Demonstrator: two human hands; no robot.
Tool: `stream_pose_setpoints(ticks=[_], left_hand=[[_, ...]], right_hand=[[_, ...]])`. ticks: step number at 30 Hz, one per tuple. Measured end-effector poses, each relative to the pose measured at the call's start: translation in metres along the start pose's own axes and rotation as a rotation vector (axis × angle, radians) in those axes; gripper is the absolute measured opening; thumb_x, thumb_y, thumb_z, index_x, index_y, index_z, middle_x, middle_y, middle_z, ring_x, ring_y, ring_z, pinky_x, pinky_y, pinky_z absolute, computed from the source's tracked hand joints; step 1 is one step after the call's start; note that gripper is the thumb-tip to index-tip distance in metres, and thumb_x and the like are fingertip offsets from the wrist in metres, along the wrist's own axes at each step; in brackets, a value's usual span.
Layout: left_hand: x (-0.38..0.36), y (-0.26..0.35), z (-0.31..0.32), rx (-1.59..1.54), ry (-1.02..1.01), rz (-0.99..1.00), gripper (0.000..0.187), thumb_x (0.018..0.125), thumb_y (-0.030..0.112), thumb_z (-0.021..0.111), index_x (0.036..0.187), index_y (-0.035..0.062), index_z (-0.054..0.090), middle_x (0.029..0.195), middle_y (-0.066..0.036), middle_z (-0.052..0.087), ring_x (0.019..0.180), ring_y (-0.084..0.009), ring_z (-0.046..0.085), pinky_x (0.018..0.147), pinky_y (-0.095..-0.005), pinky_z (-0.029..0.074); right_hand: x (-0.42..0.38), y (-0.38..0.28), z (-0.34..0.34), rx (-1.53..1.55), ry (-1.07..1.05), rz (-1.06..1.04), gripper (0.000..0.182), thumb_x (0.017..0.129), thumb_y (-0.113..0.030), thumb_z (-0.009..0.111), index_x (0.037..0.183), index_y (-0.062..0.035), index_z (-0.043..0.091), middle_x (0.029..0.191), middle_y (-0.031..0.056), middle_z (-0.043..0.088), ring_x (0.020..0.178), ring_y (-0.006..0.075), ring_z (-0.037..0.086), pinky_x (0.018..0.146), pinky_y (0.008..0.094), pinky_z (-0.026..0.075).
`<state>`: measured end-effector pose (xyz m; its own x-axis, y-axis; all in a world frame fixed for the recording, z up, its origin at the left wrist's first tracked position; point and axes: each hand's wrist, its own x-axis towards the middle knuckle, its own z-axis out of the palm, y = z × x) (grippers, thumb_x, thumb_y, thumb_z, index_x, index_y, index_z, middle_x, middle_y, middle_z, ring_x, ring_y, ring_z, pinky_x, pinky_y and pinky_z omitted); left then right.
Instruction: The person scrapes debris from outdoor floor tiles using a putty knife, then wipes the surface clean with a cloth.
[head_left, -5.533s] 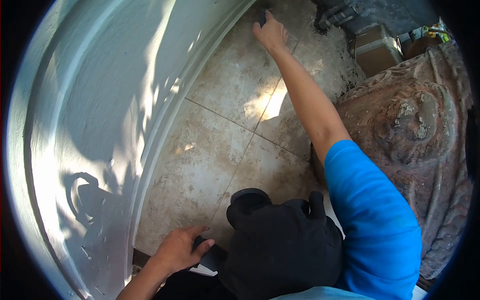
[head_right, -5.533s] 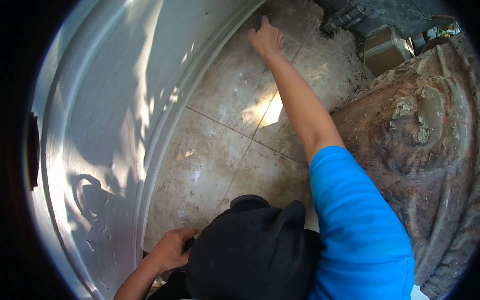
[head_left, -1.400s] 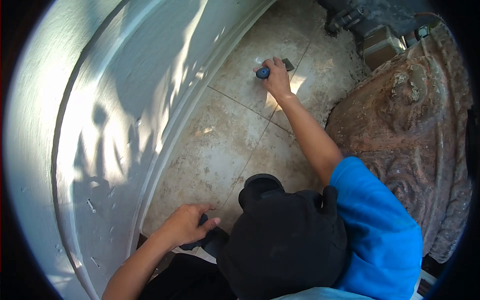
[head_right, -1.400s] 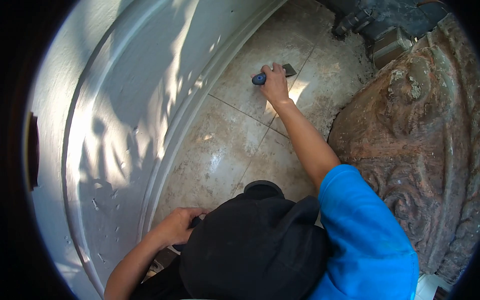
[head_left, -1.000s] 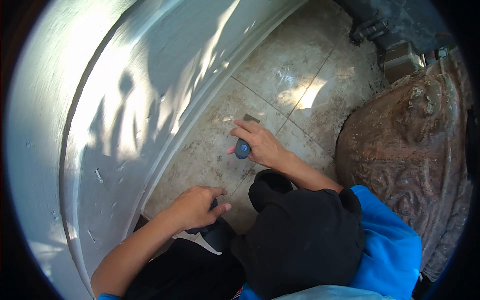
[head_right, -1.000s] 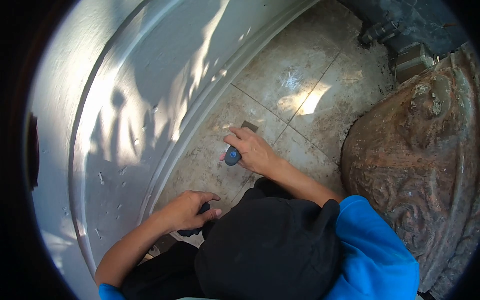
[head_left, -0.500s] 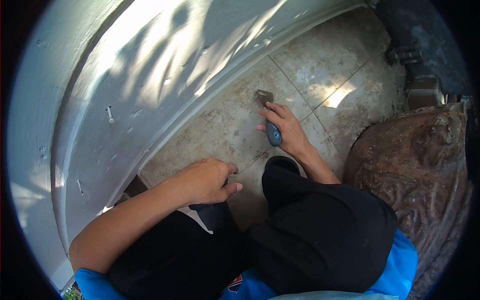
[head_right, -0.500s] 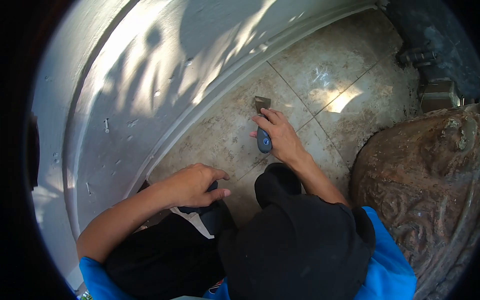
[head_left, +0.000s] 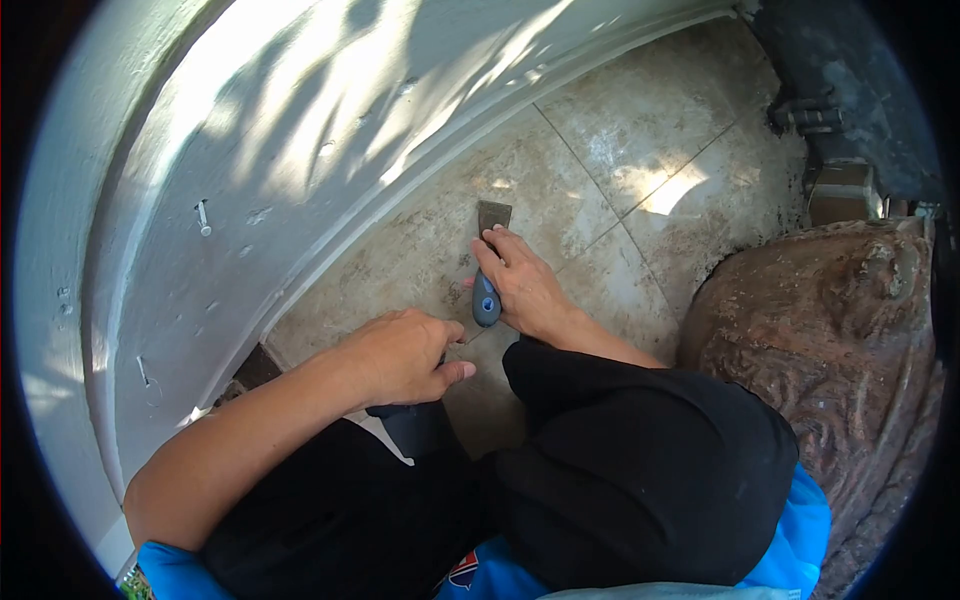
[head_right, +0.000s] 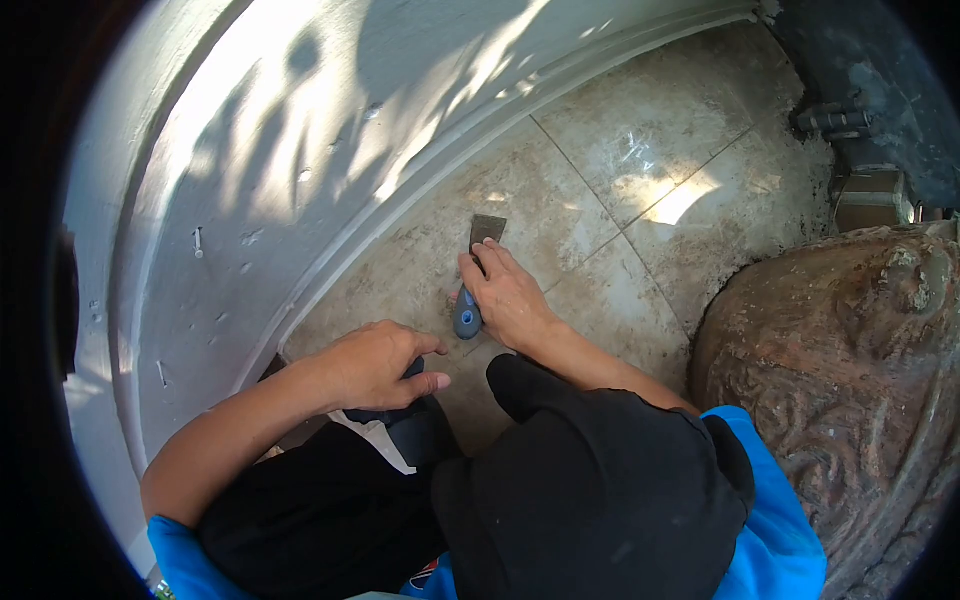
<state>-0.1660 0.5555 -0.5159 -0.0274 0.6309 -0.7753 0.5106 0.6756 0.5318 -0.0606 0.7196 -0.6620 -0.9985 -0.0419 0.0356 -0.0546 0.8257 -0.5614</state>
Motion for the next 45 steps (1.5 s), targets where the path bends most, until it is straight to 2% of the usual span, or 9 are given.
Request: stream_pose_setpoints(ticks=[2, 8, 9, 16, 21, 24, 31, 40, 45], left_hand=[[0.002, -0.003, 0.003, 0.014, 0.009, 0.014, 0.047, 0.096, 0.036, 0.062, 0.125, -0.0014, 0.063, 0.096, -0.026, 0.071, 0.100, -0.0398, 0.068, 0.094, -0.0458, 0.052], [0.002, -0.005, -0.003, 0.013, -0.005, -0.032, 0.047, 0.095, 0.036, 0.063, 0.124, -0.0008, 0.064, 0.096, -0.025, 0.071, 0.102, -0.0391, 0.067, 0.094, -0.0460, 0.051], [0.002, -0.007, -0.003, 0.001, -0.022, -0.050, 0.046, 0.095, 0.036, 0.063, 0.124, -0.0003, 0.064, 0.097, -0.025, 0.071, 0.103, -0.0393, 0.067, 0.094, -0.0462, 0.051], [-0.001, -0.017, 0.002, 0.063, -0.092, -0.114, 0.041, 0.093, 0.037, 0.064, 0.114, 0.0013, 0.069, 0.097, -0.024, 0.071, 0.101, -0.0405, 0.068, 0.092, -0.0477, 0.052], [-0.002, -0.014, -0.005, 0.115, -0.210, -0.171, 0.041, 0.093, 0.039, 0.064, 0.104, 0.0001, 0.072, 0.096, -0.024, 0.071, 0.100, -0.0400, 0.068, 0.090, -0.0477, 0.053], [0.000, -0.019, -0.001, 0.150, -0.273, -0.177, 0.042, 0.093, 0.040, 0.064, 0.101, -0.0005, 0.072, 0.095, -0.024, 0.071, 0.099, -0.0399, 0.068, 0.089, -0.0473, 0.053], [-0.006, -0.022, 0.002, 0.143, -0.181, -0.155, 0.045, 0.093, 0.042, 0.063, 0.097, -0.0012, 0.073, 0.092, -0.024, 0.071, 0.097, -0.0393, 0.069, 0.088, -0.0467, 0.054], [-0.002, -0.014, -0.004, 0.173, -0.203, -0.144, 0.043, 0.094, 0.040, 0.062, 0.099, -0.0009, 0.072, 0.092, -0.024, 0.071, 0.097, -0.0398, 0.069, 0.087, -0.0475, 0.054], [-0.007, -0.014, -0.004, 0.128, -0.189, -0.155, 0.043, 0.094, 0.040, 0.062, 0.101, -0.0011, 0.072, 0.093, -0.024, 0.071, 0.098, -0.0398, 0.068, 0.087, -0.0473, 0.054]], right_hand=[[0.017, 0.014, 0.003, -0.016, 0.092, -0.004, 0.059, 0.084, -0.022, 0.074, 0.131, 0.0056, 0.052, 0.128, 0.0280, 0.056, 0.126, 0.0427, 0.052, 0.104, 0.0457, 0.047], [0.030, -0.007, 0.011, -0.119, -0.036, -0.084, 0.054, 0.087, -0.025, 0.071, 0.124, 0.0087, 0.054, 0.120, 0.0311, 0.056, 0.118, 0.0451, 0.054, 0.098, 0.0458, 0.049], [0.020, -0.014, 0.016, -0.149, -0.006, -0.153, 0.052, 0.072, -0.006, 0.071, 0.120, 0.0078, 0.056, 0.108, 0.0267, 0.056, 0.109, 0.0426, 0.055, 0.099, 0.0410, 0.047], [0.062, 0.015, 0.002, -0.156, 0.095, -0.004, 0.029, 0.079, -0.011, 0.066, 0.101, 0.0065, 0.060, 0.099, 0.0195, 0.054, 0.093, 0.0346, 0.055, 0.081, 0.0382, 0.052], [0.041, -0.001, 0.038, -0.459, -0.034, -0.163, 0.025, 0.084, -0.015, 0.060, 0.097, 0.0051, 0.064, 0.101, 0.0217, 0.053, 0.099, 0.0356, 0.052, 0.091, 0.0515, 0.048], [0.030, -0.013, 0.039, -0.360, -0.125, -0.174, 0.022, 0.083, -0.014, 0.064, 0.096, 0.0031, 0.062, 0.100, 0.0223, 0.050, 0.100, 0.0379, 0.051, 0.091, 0.0467, 0.049], [0.090, 0.056, -0.004, -0.352, 0.066, 0.165, 0.023, 0.078, -0.011, 0.066, 0.095, 0.0036, 0.065, 0.102, 0.0252, 0.055, 0.100, 0.0362, 0.053, 0.086, 0.0419, 0.050], [0.046, -0.005, 0.028, -0.339, -0.120, -0.124, 0.020, 0.078, -0.011, 0.066, 0.092, 0.0035, 0.066, 0.099, 0.0235, 0.055, 0.098, 0.0369, 0.054, 0.082, 0.0419, 0.052], [0.096, 0.075, -0.009, -0.380, 0.130, 0.100, 0.018, 0.074, -0.004, 0.067, 0.090, 0.0030, 0.066, 0.102, 0.0252, 0.056, 0.098, 0.0372, 0.055, 0.078, 0.0396, 0.053]])
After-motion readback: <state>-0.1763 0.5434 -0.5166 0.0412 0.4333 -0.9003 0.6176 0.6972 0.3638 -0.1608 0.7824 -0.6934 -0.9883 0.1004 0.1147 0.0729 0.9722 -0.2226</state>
